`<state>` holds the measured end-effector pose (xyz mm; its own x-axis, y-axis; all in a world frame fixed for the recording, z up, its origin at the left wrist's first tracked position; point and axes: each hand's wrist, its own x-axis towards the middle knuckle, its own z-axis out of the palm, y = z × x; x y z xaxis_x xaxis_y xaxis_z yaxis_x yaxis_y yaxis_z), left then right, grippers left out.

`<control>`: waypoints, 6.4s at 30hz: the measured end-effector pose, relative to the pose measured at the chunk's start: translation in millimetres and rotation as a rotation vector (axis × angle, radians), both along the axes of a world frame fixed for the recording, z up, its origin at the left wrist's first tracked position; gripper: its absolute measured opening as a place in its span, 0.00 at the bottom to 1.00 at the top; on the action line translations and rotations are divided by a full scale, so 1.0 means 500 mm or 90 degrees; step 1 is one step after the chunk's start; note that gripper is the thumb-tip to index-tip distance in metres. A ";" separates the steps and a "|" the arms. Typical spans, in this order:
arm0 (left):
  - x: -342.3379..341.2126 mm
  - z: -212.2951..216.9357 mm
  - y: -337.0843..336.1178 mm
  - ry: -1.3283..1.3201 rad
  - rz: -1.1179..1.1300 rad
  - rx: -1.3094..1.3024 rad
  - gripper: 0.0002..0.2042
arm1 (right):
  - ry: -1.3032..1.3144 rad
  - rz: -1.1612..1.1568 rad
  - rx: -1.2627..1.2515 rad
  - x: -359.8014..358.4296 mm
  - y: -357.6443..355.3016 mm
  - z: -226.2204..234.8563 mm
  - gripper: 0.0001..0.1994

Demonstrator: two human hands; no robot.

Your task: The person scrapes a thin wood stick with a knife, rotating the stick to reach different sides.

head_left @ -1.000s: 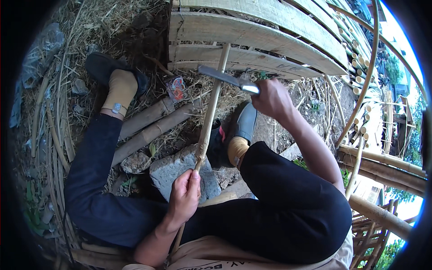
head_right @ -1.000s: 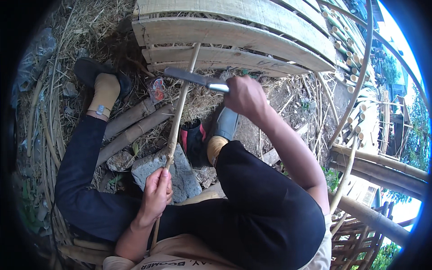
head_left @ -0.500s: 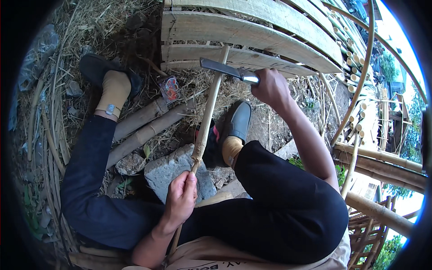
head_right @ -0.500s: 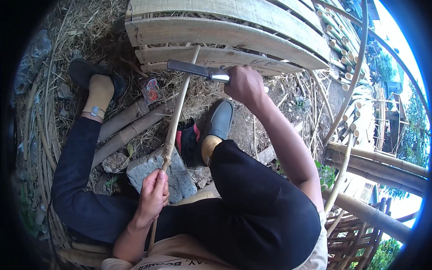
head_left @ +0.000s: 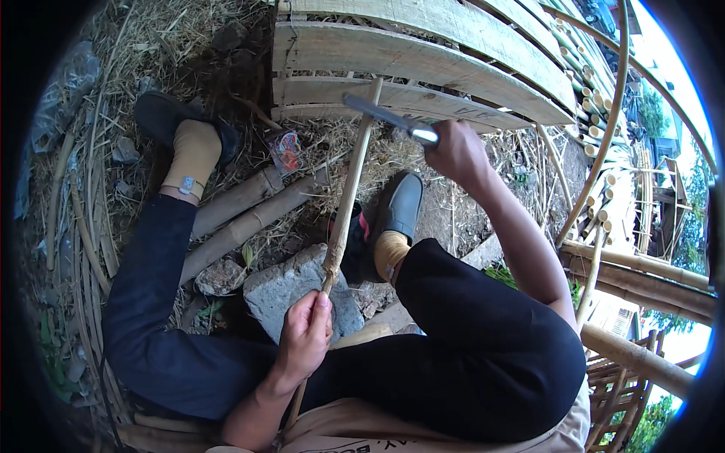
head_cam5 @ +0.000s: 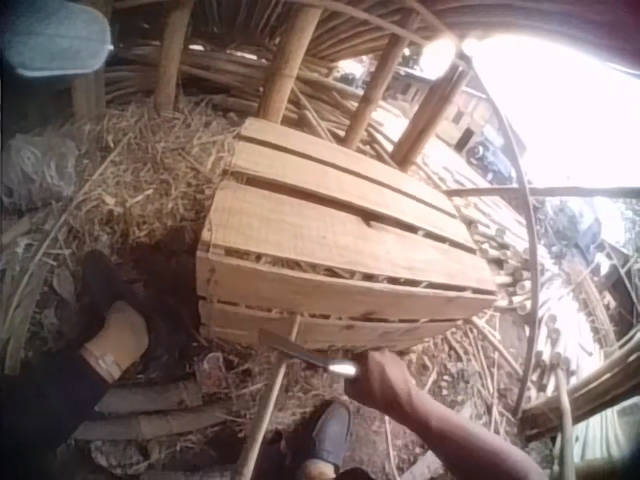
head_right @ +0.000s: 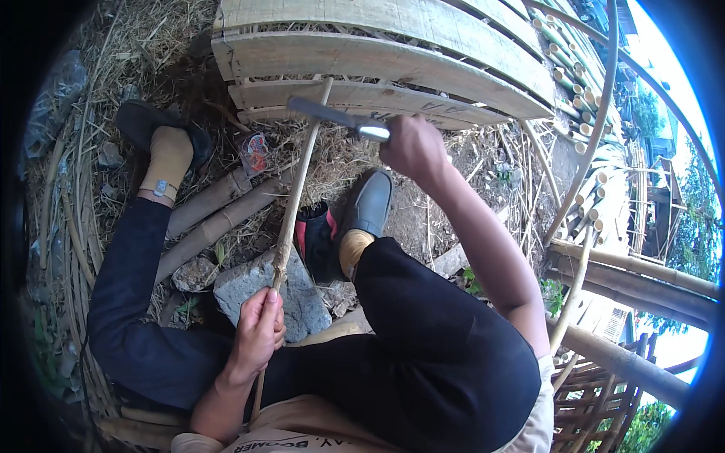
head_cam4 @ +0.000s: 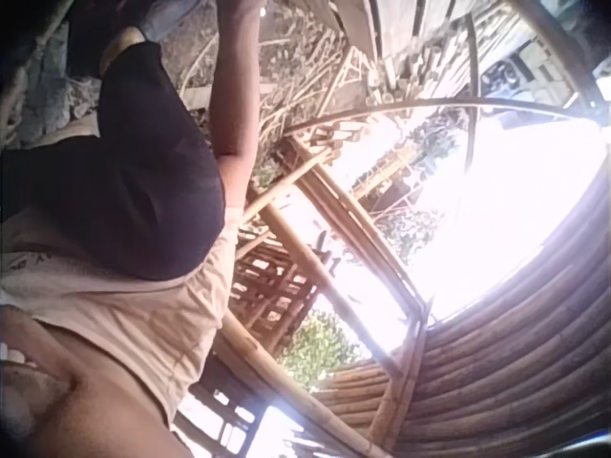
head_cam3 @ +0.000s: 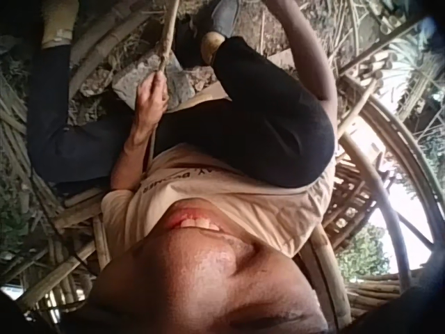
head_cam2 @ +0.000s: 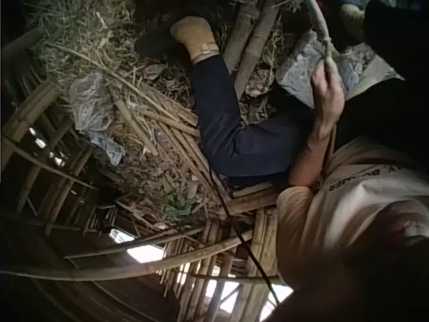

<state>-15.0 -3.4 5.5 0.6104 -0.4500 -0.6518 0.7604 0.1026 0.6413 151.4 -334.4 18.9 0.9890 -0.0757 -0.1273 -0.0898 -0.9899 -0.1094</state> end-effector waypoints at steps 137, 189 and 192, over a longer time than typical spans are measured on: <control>0.009 0.023 0.013 -0.395 -0.057 0.405 0.10 | 0.047 0.056 0.009 -0.030 0.066 -0.013 0.08; -0.007 0.002 0.014 -0.315 -0.031 0.313 0.13 | 0.047 0.060 0.012 -0.023 0.083 -0.025 0.08; -0.004 0.000 0.011 -0.351 -0.025 0.316 0.13 | 0.009 0.058 0.007 -0.014 0.061 -0.023 0.06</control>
